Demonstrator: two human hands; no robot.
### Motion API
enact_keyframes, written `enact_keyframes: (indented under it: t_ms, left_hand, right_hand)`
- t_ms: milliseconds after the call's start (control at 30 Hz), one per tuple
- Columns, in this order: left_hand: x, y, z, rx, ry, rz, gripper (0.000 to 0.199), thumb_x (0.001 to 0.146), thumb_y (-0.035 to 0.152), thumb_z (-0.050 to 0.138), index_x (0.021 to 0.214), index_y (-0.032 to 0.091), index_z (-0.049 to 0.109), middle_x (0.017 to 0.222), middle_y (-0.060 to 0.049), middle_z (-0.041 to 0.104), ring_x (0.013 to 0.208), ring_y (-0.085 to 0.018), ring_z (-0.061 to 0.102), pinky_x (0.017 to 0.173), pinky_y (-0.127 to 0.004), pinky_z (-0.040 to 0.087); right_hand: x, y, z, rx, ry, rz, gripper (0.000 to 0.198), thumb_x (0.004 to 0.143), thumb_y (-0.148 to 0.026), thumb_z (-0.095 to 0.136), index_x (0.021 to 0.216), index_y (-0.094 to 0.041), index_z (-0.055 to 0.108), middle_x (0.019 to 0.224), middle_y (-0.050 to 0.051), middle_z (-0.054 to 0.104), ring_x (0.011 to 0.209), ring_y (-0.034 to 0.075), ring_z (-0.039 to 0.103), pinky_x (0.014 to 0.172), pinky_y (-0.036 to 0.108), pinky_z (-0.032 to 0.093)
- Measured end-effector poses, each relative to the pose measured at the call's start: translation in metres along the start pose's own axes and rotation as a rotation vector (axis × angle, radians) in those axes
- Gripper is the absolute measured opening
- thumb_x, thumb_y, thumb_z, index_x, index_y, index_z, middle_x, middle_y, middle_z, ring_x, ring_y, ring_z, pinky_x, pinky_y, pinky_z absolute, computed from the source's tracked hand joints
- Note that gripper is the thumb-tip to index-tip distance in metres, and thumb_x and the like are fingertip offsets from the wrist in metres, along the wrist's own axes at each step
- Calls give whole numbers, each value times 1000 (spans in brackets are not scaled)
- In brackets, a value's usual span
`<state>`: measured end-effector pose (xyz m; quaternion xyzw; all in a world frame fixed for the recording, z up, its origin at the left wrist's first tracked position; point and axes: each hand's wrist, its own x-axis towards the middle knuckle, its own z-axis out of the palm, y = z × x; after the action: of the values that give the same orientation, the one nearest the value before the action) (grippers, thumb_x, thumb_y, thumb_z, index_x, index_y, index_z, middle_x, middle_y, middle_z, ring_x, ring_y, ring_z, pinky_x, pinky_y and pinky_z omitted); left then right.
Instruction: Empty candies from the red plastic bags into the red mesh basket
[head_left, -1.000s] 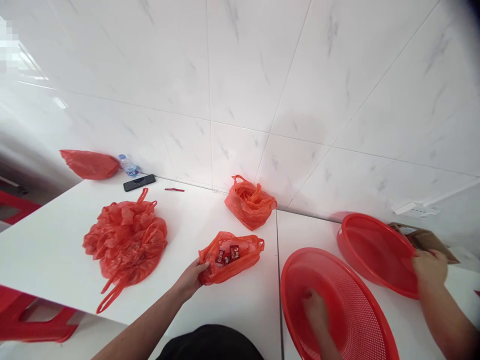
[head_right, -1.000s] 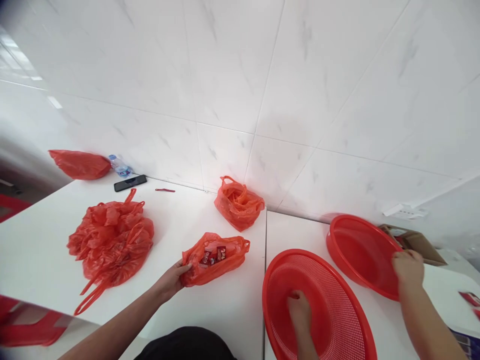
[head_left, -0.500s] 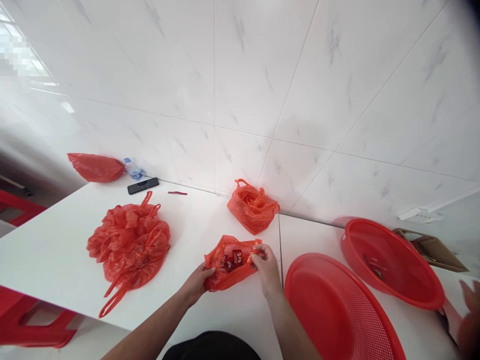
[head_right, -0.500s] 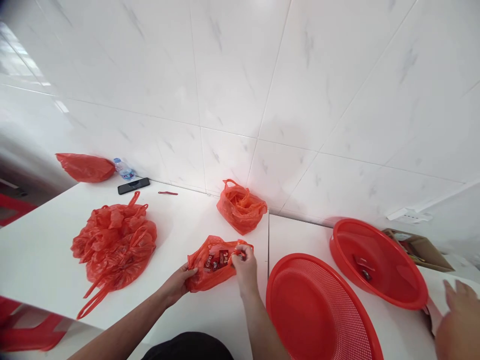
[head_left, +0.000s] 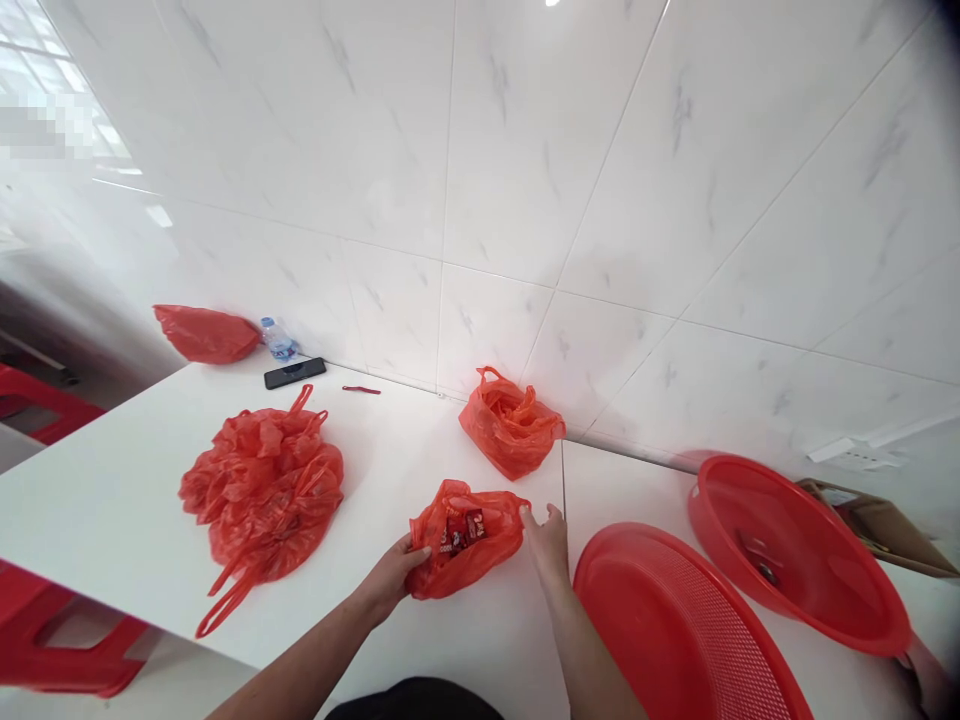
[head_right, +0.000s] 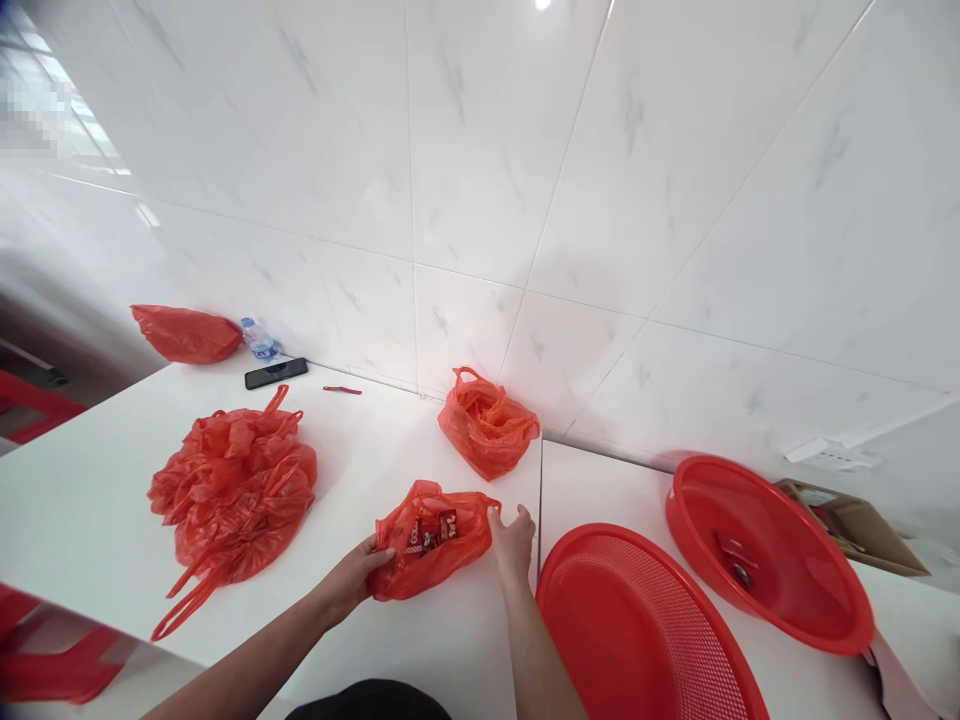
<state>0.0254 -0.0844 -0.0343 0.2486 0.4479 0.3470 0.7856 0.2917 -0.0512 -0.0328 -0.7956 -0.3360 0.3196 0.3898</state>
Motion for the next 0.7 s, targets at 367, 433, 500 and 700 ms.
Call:
enact_keyframes:
  t_ms: [367,433,500,700]
  left_hand:
    - [-5,74,8,325,235,325,32,78,43,63,97,17,59,87,-6,70,79,-20,64,73,-31,48]
    - [-9,86,12,402,268,400,30,81,44,58,98,19,58,84,-3,69,76,-19,61,71,-29,46]
    - [-13,91,17,491,306,456,25,81,42,57,93,21,59,75,0,66,70,-18,58,66,-28,43]
    - [-28,102,23,712,444,582,13,76,35,60,70,22,59,67,2,59,68,-18,52,66,-28,39]
  right_hand:
    - [5,-54,-54,415,-163,-152,27,69,-46,64,78,-22,58,77,0,65,76,17,61,73,29,49]
    - [0,-63,-70,482,-183,-168,27,70,-46,65,79,-21,59,84,2,67,84,18,62,79,31,50]
    - [-9,-63,-80,509,-182,-156,26,70,-45,67,78,-21,60,85,3,68,86,19,62,80,32,50]
    - [-25,-48,-80,538,-143,-109,24,67,-41,73,72,-21,61,95,4,69,95,21,61,85,32,48]
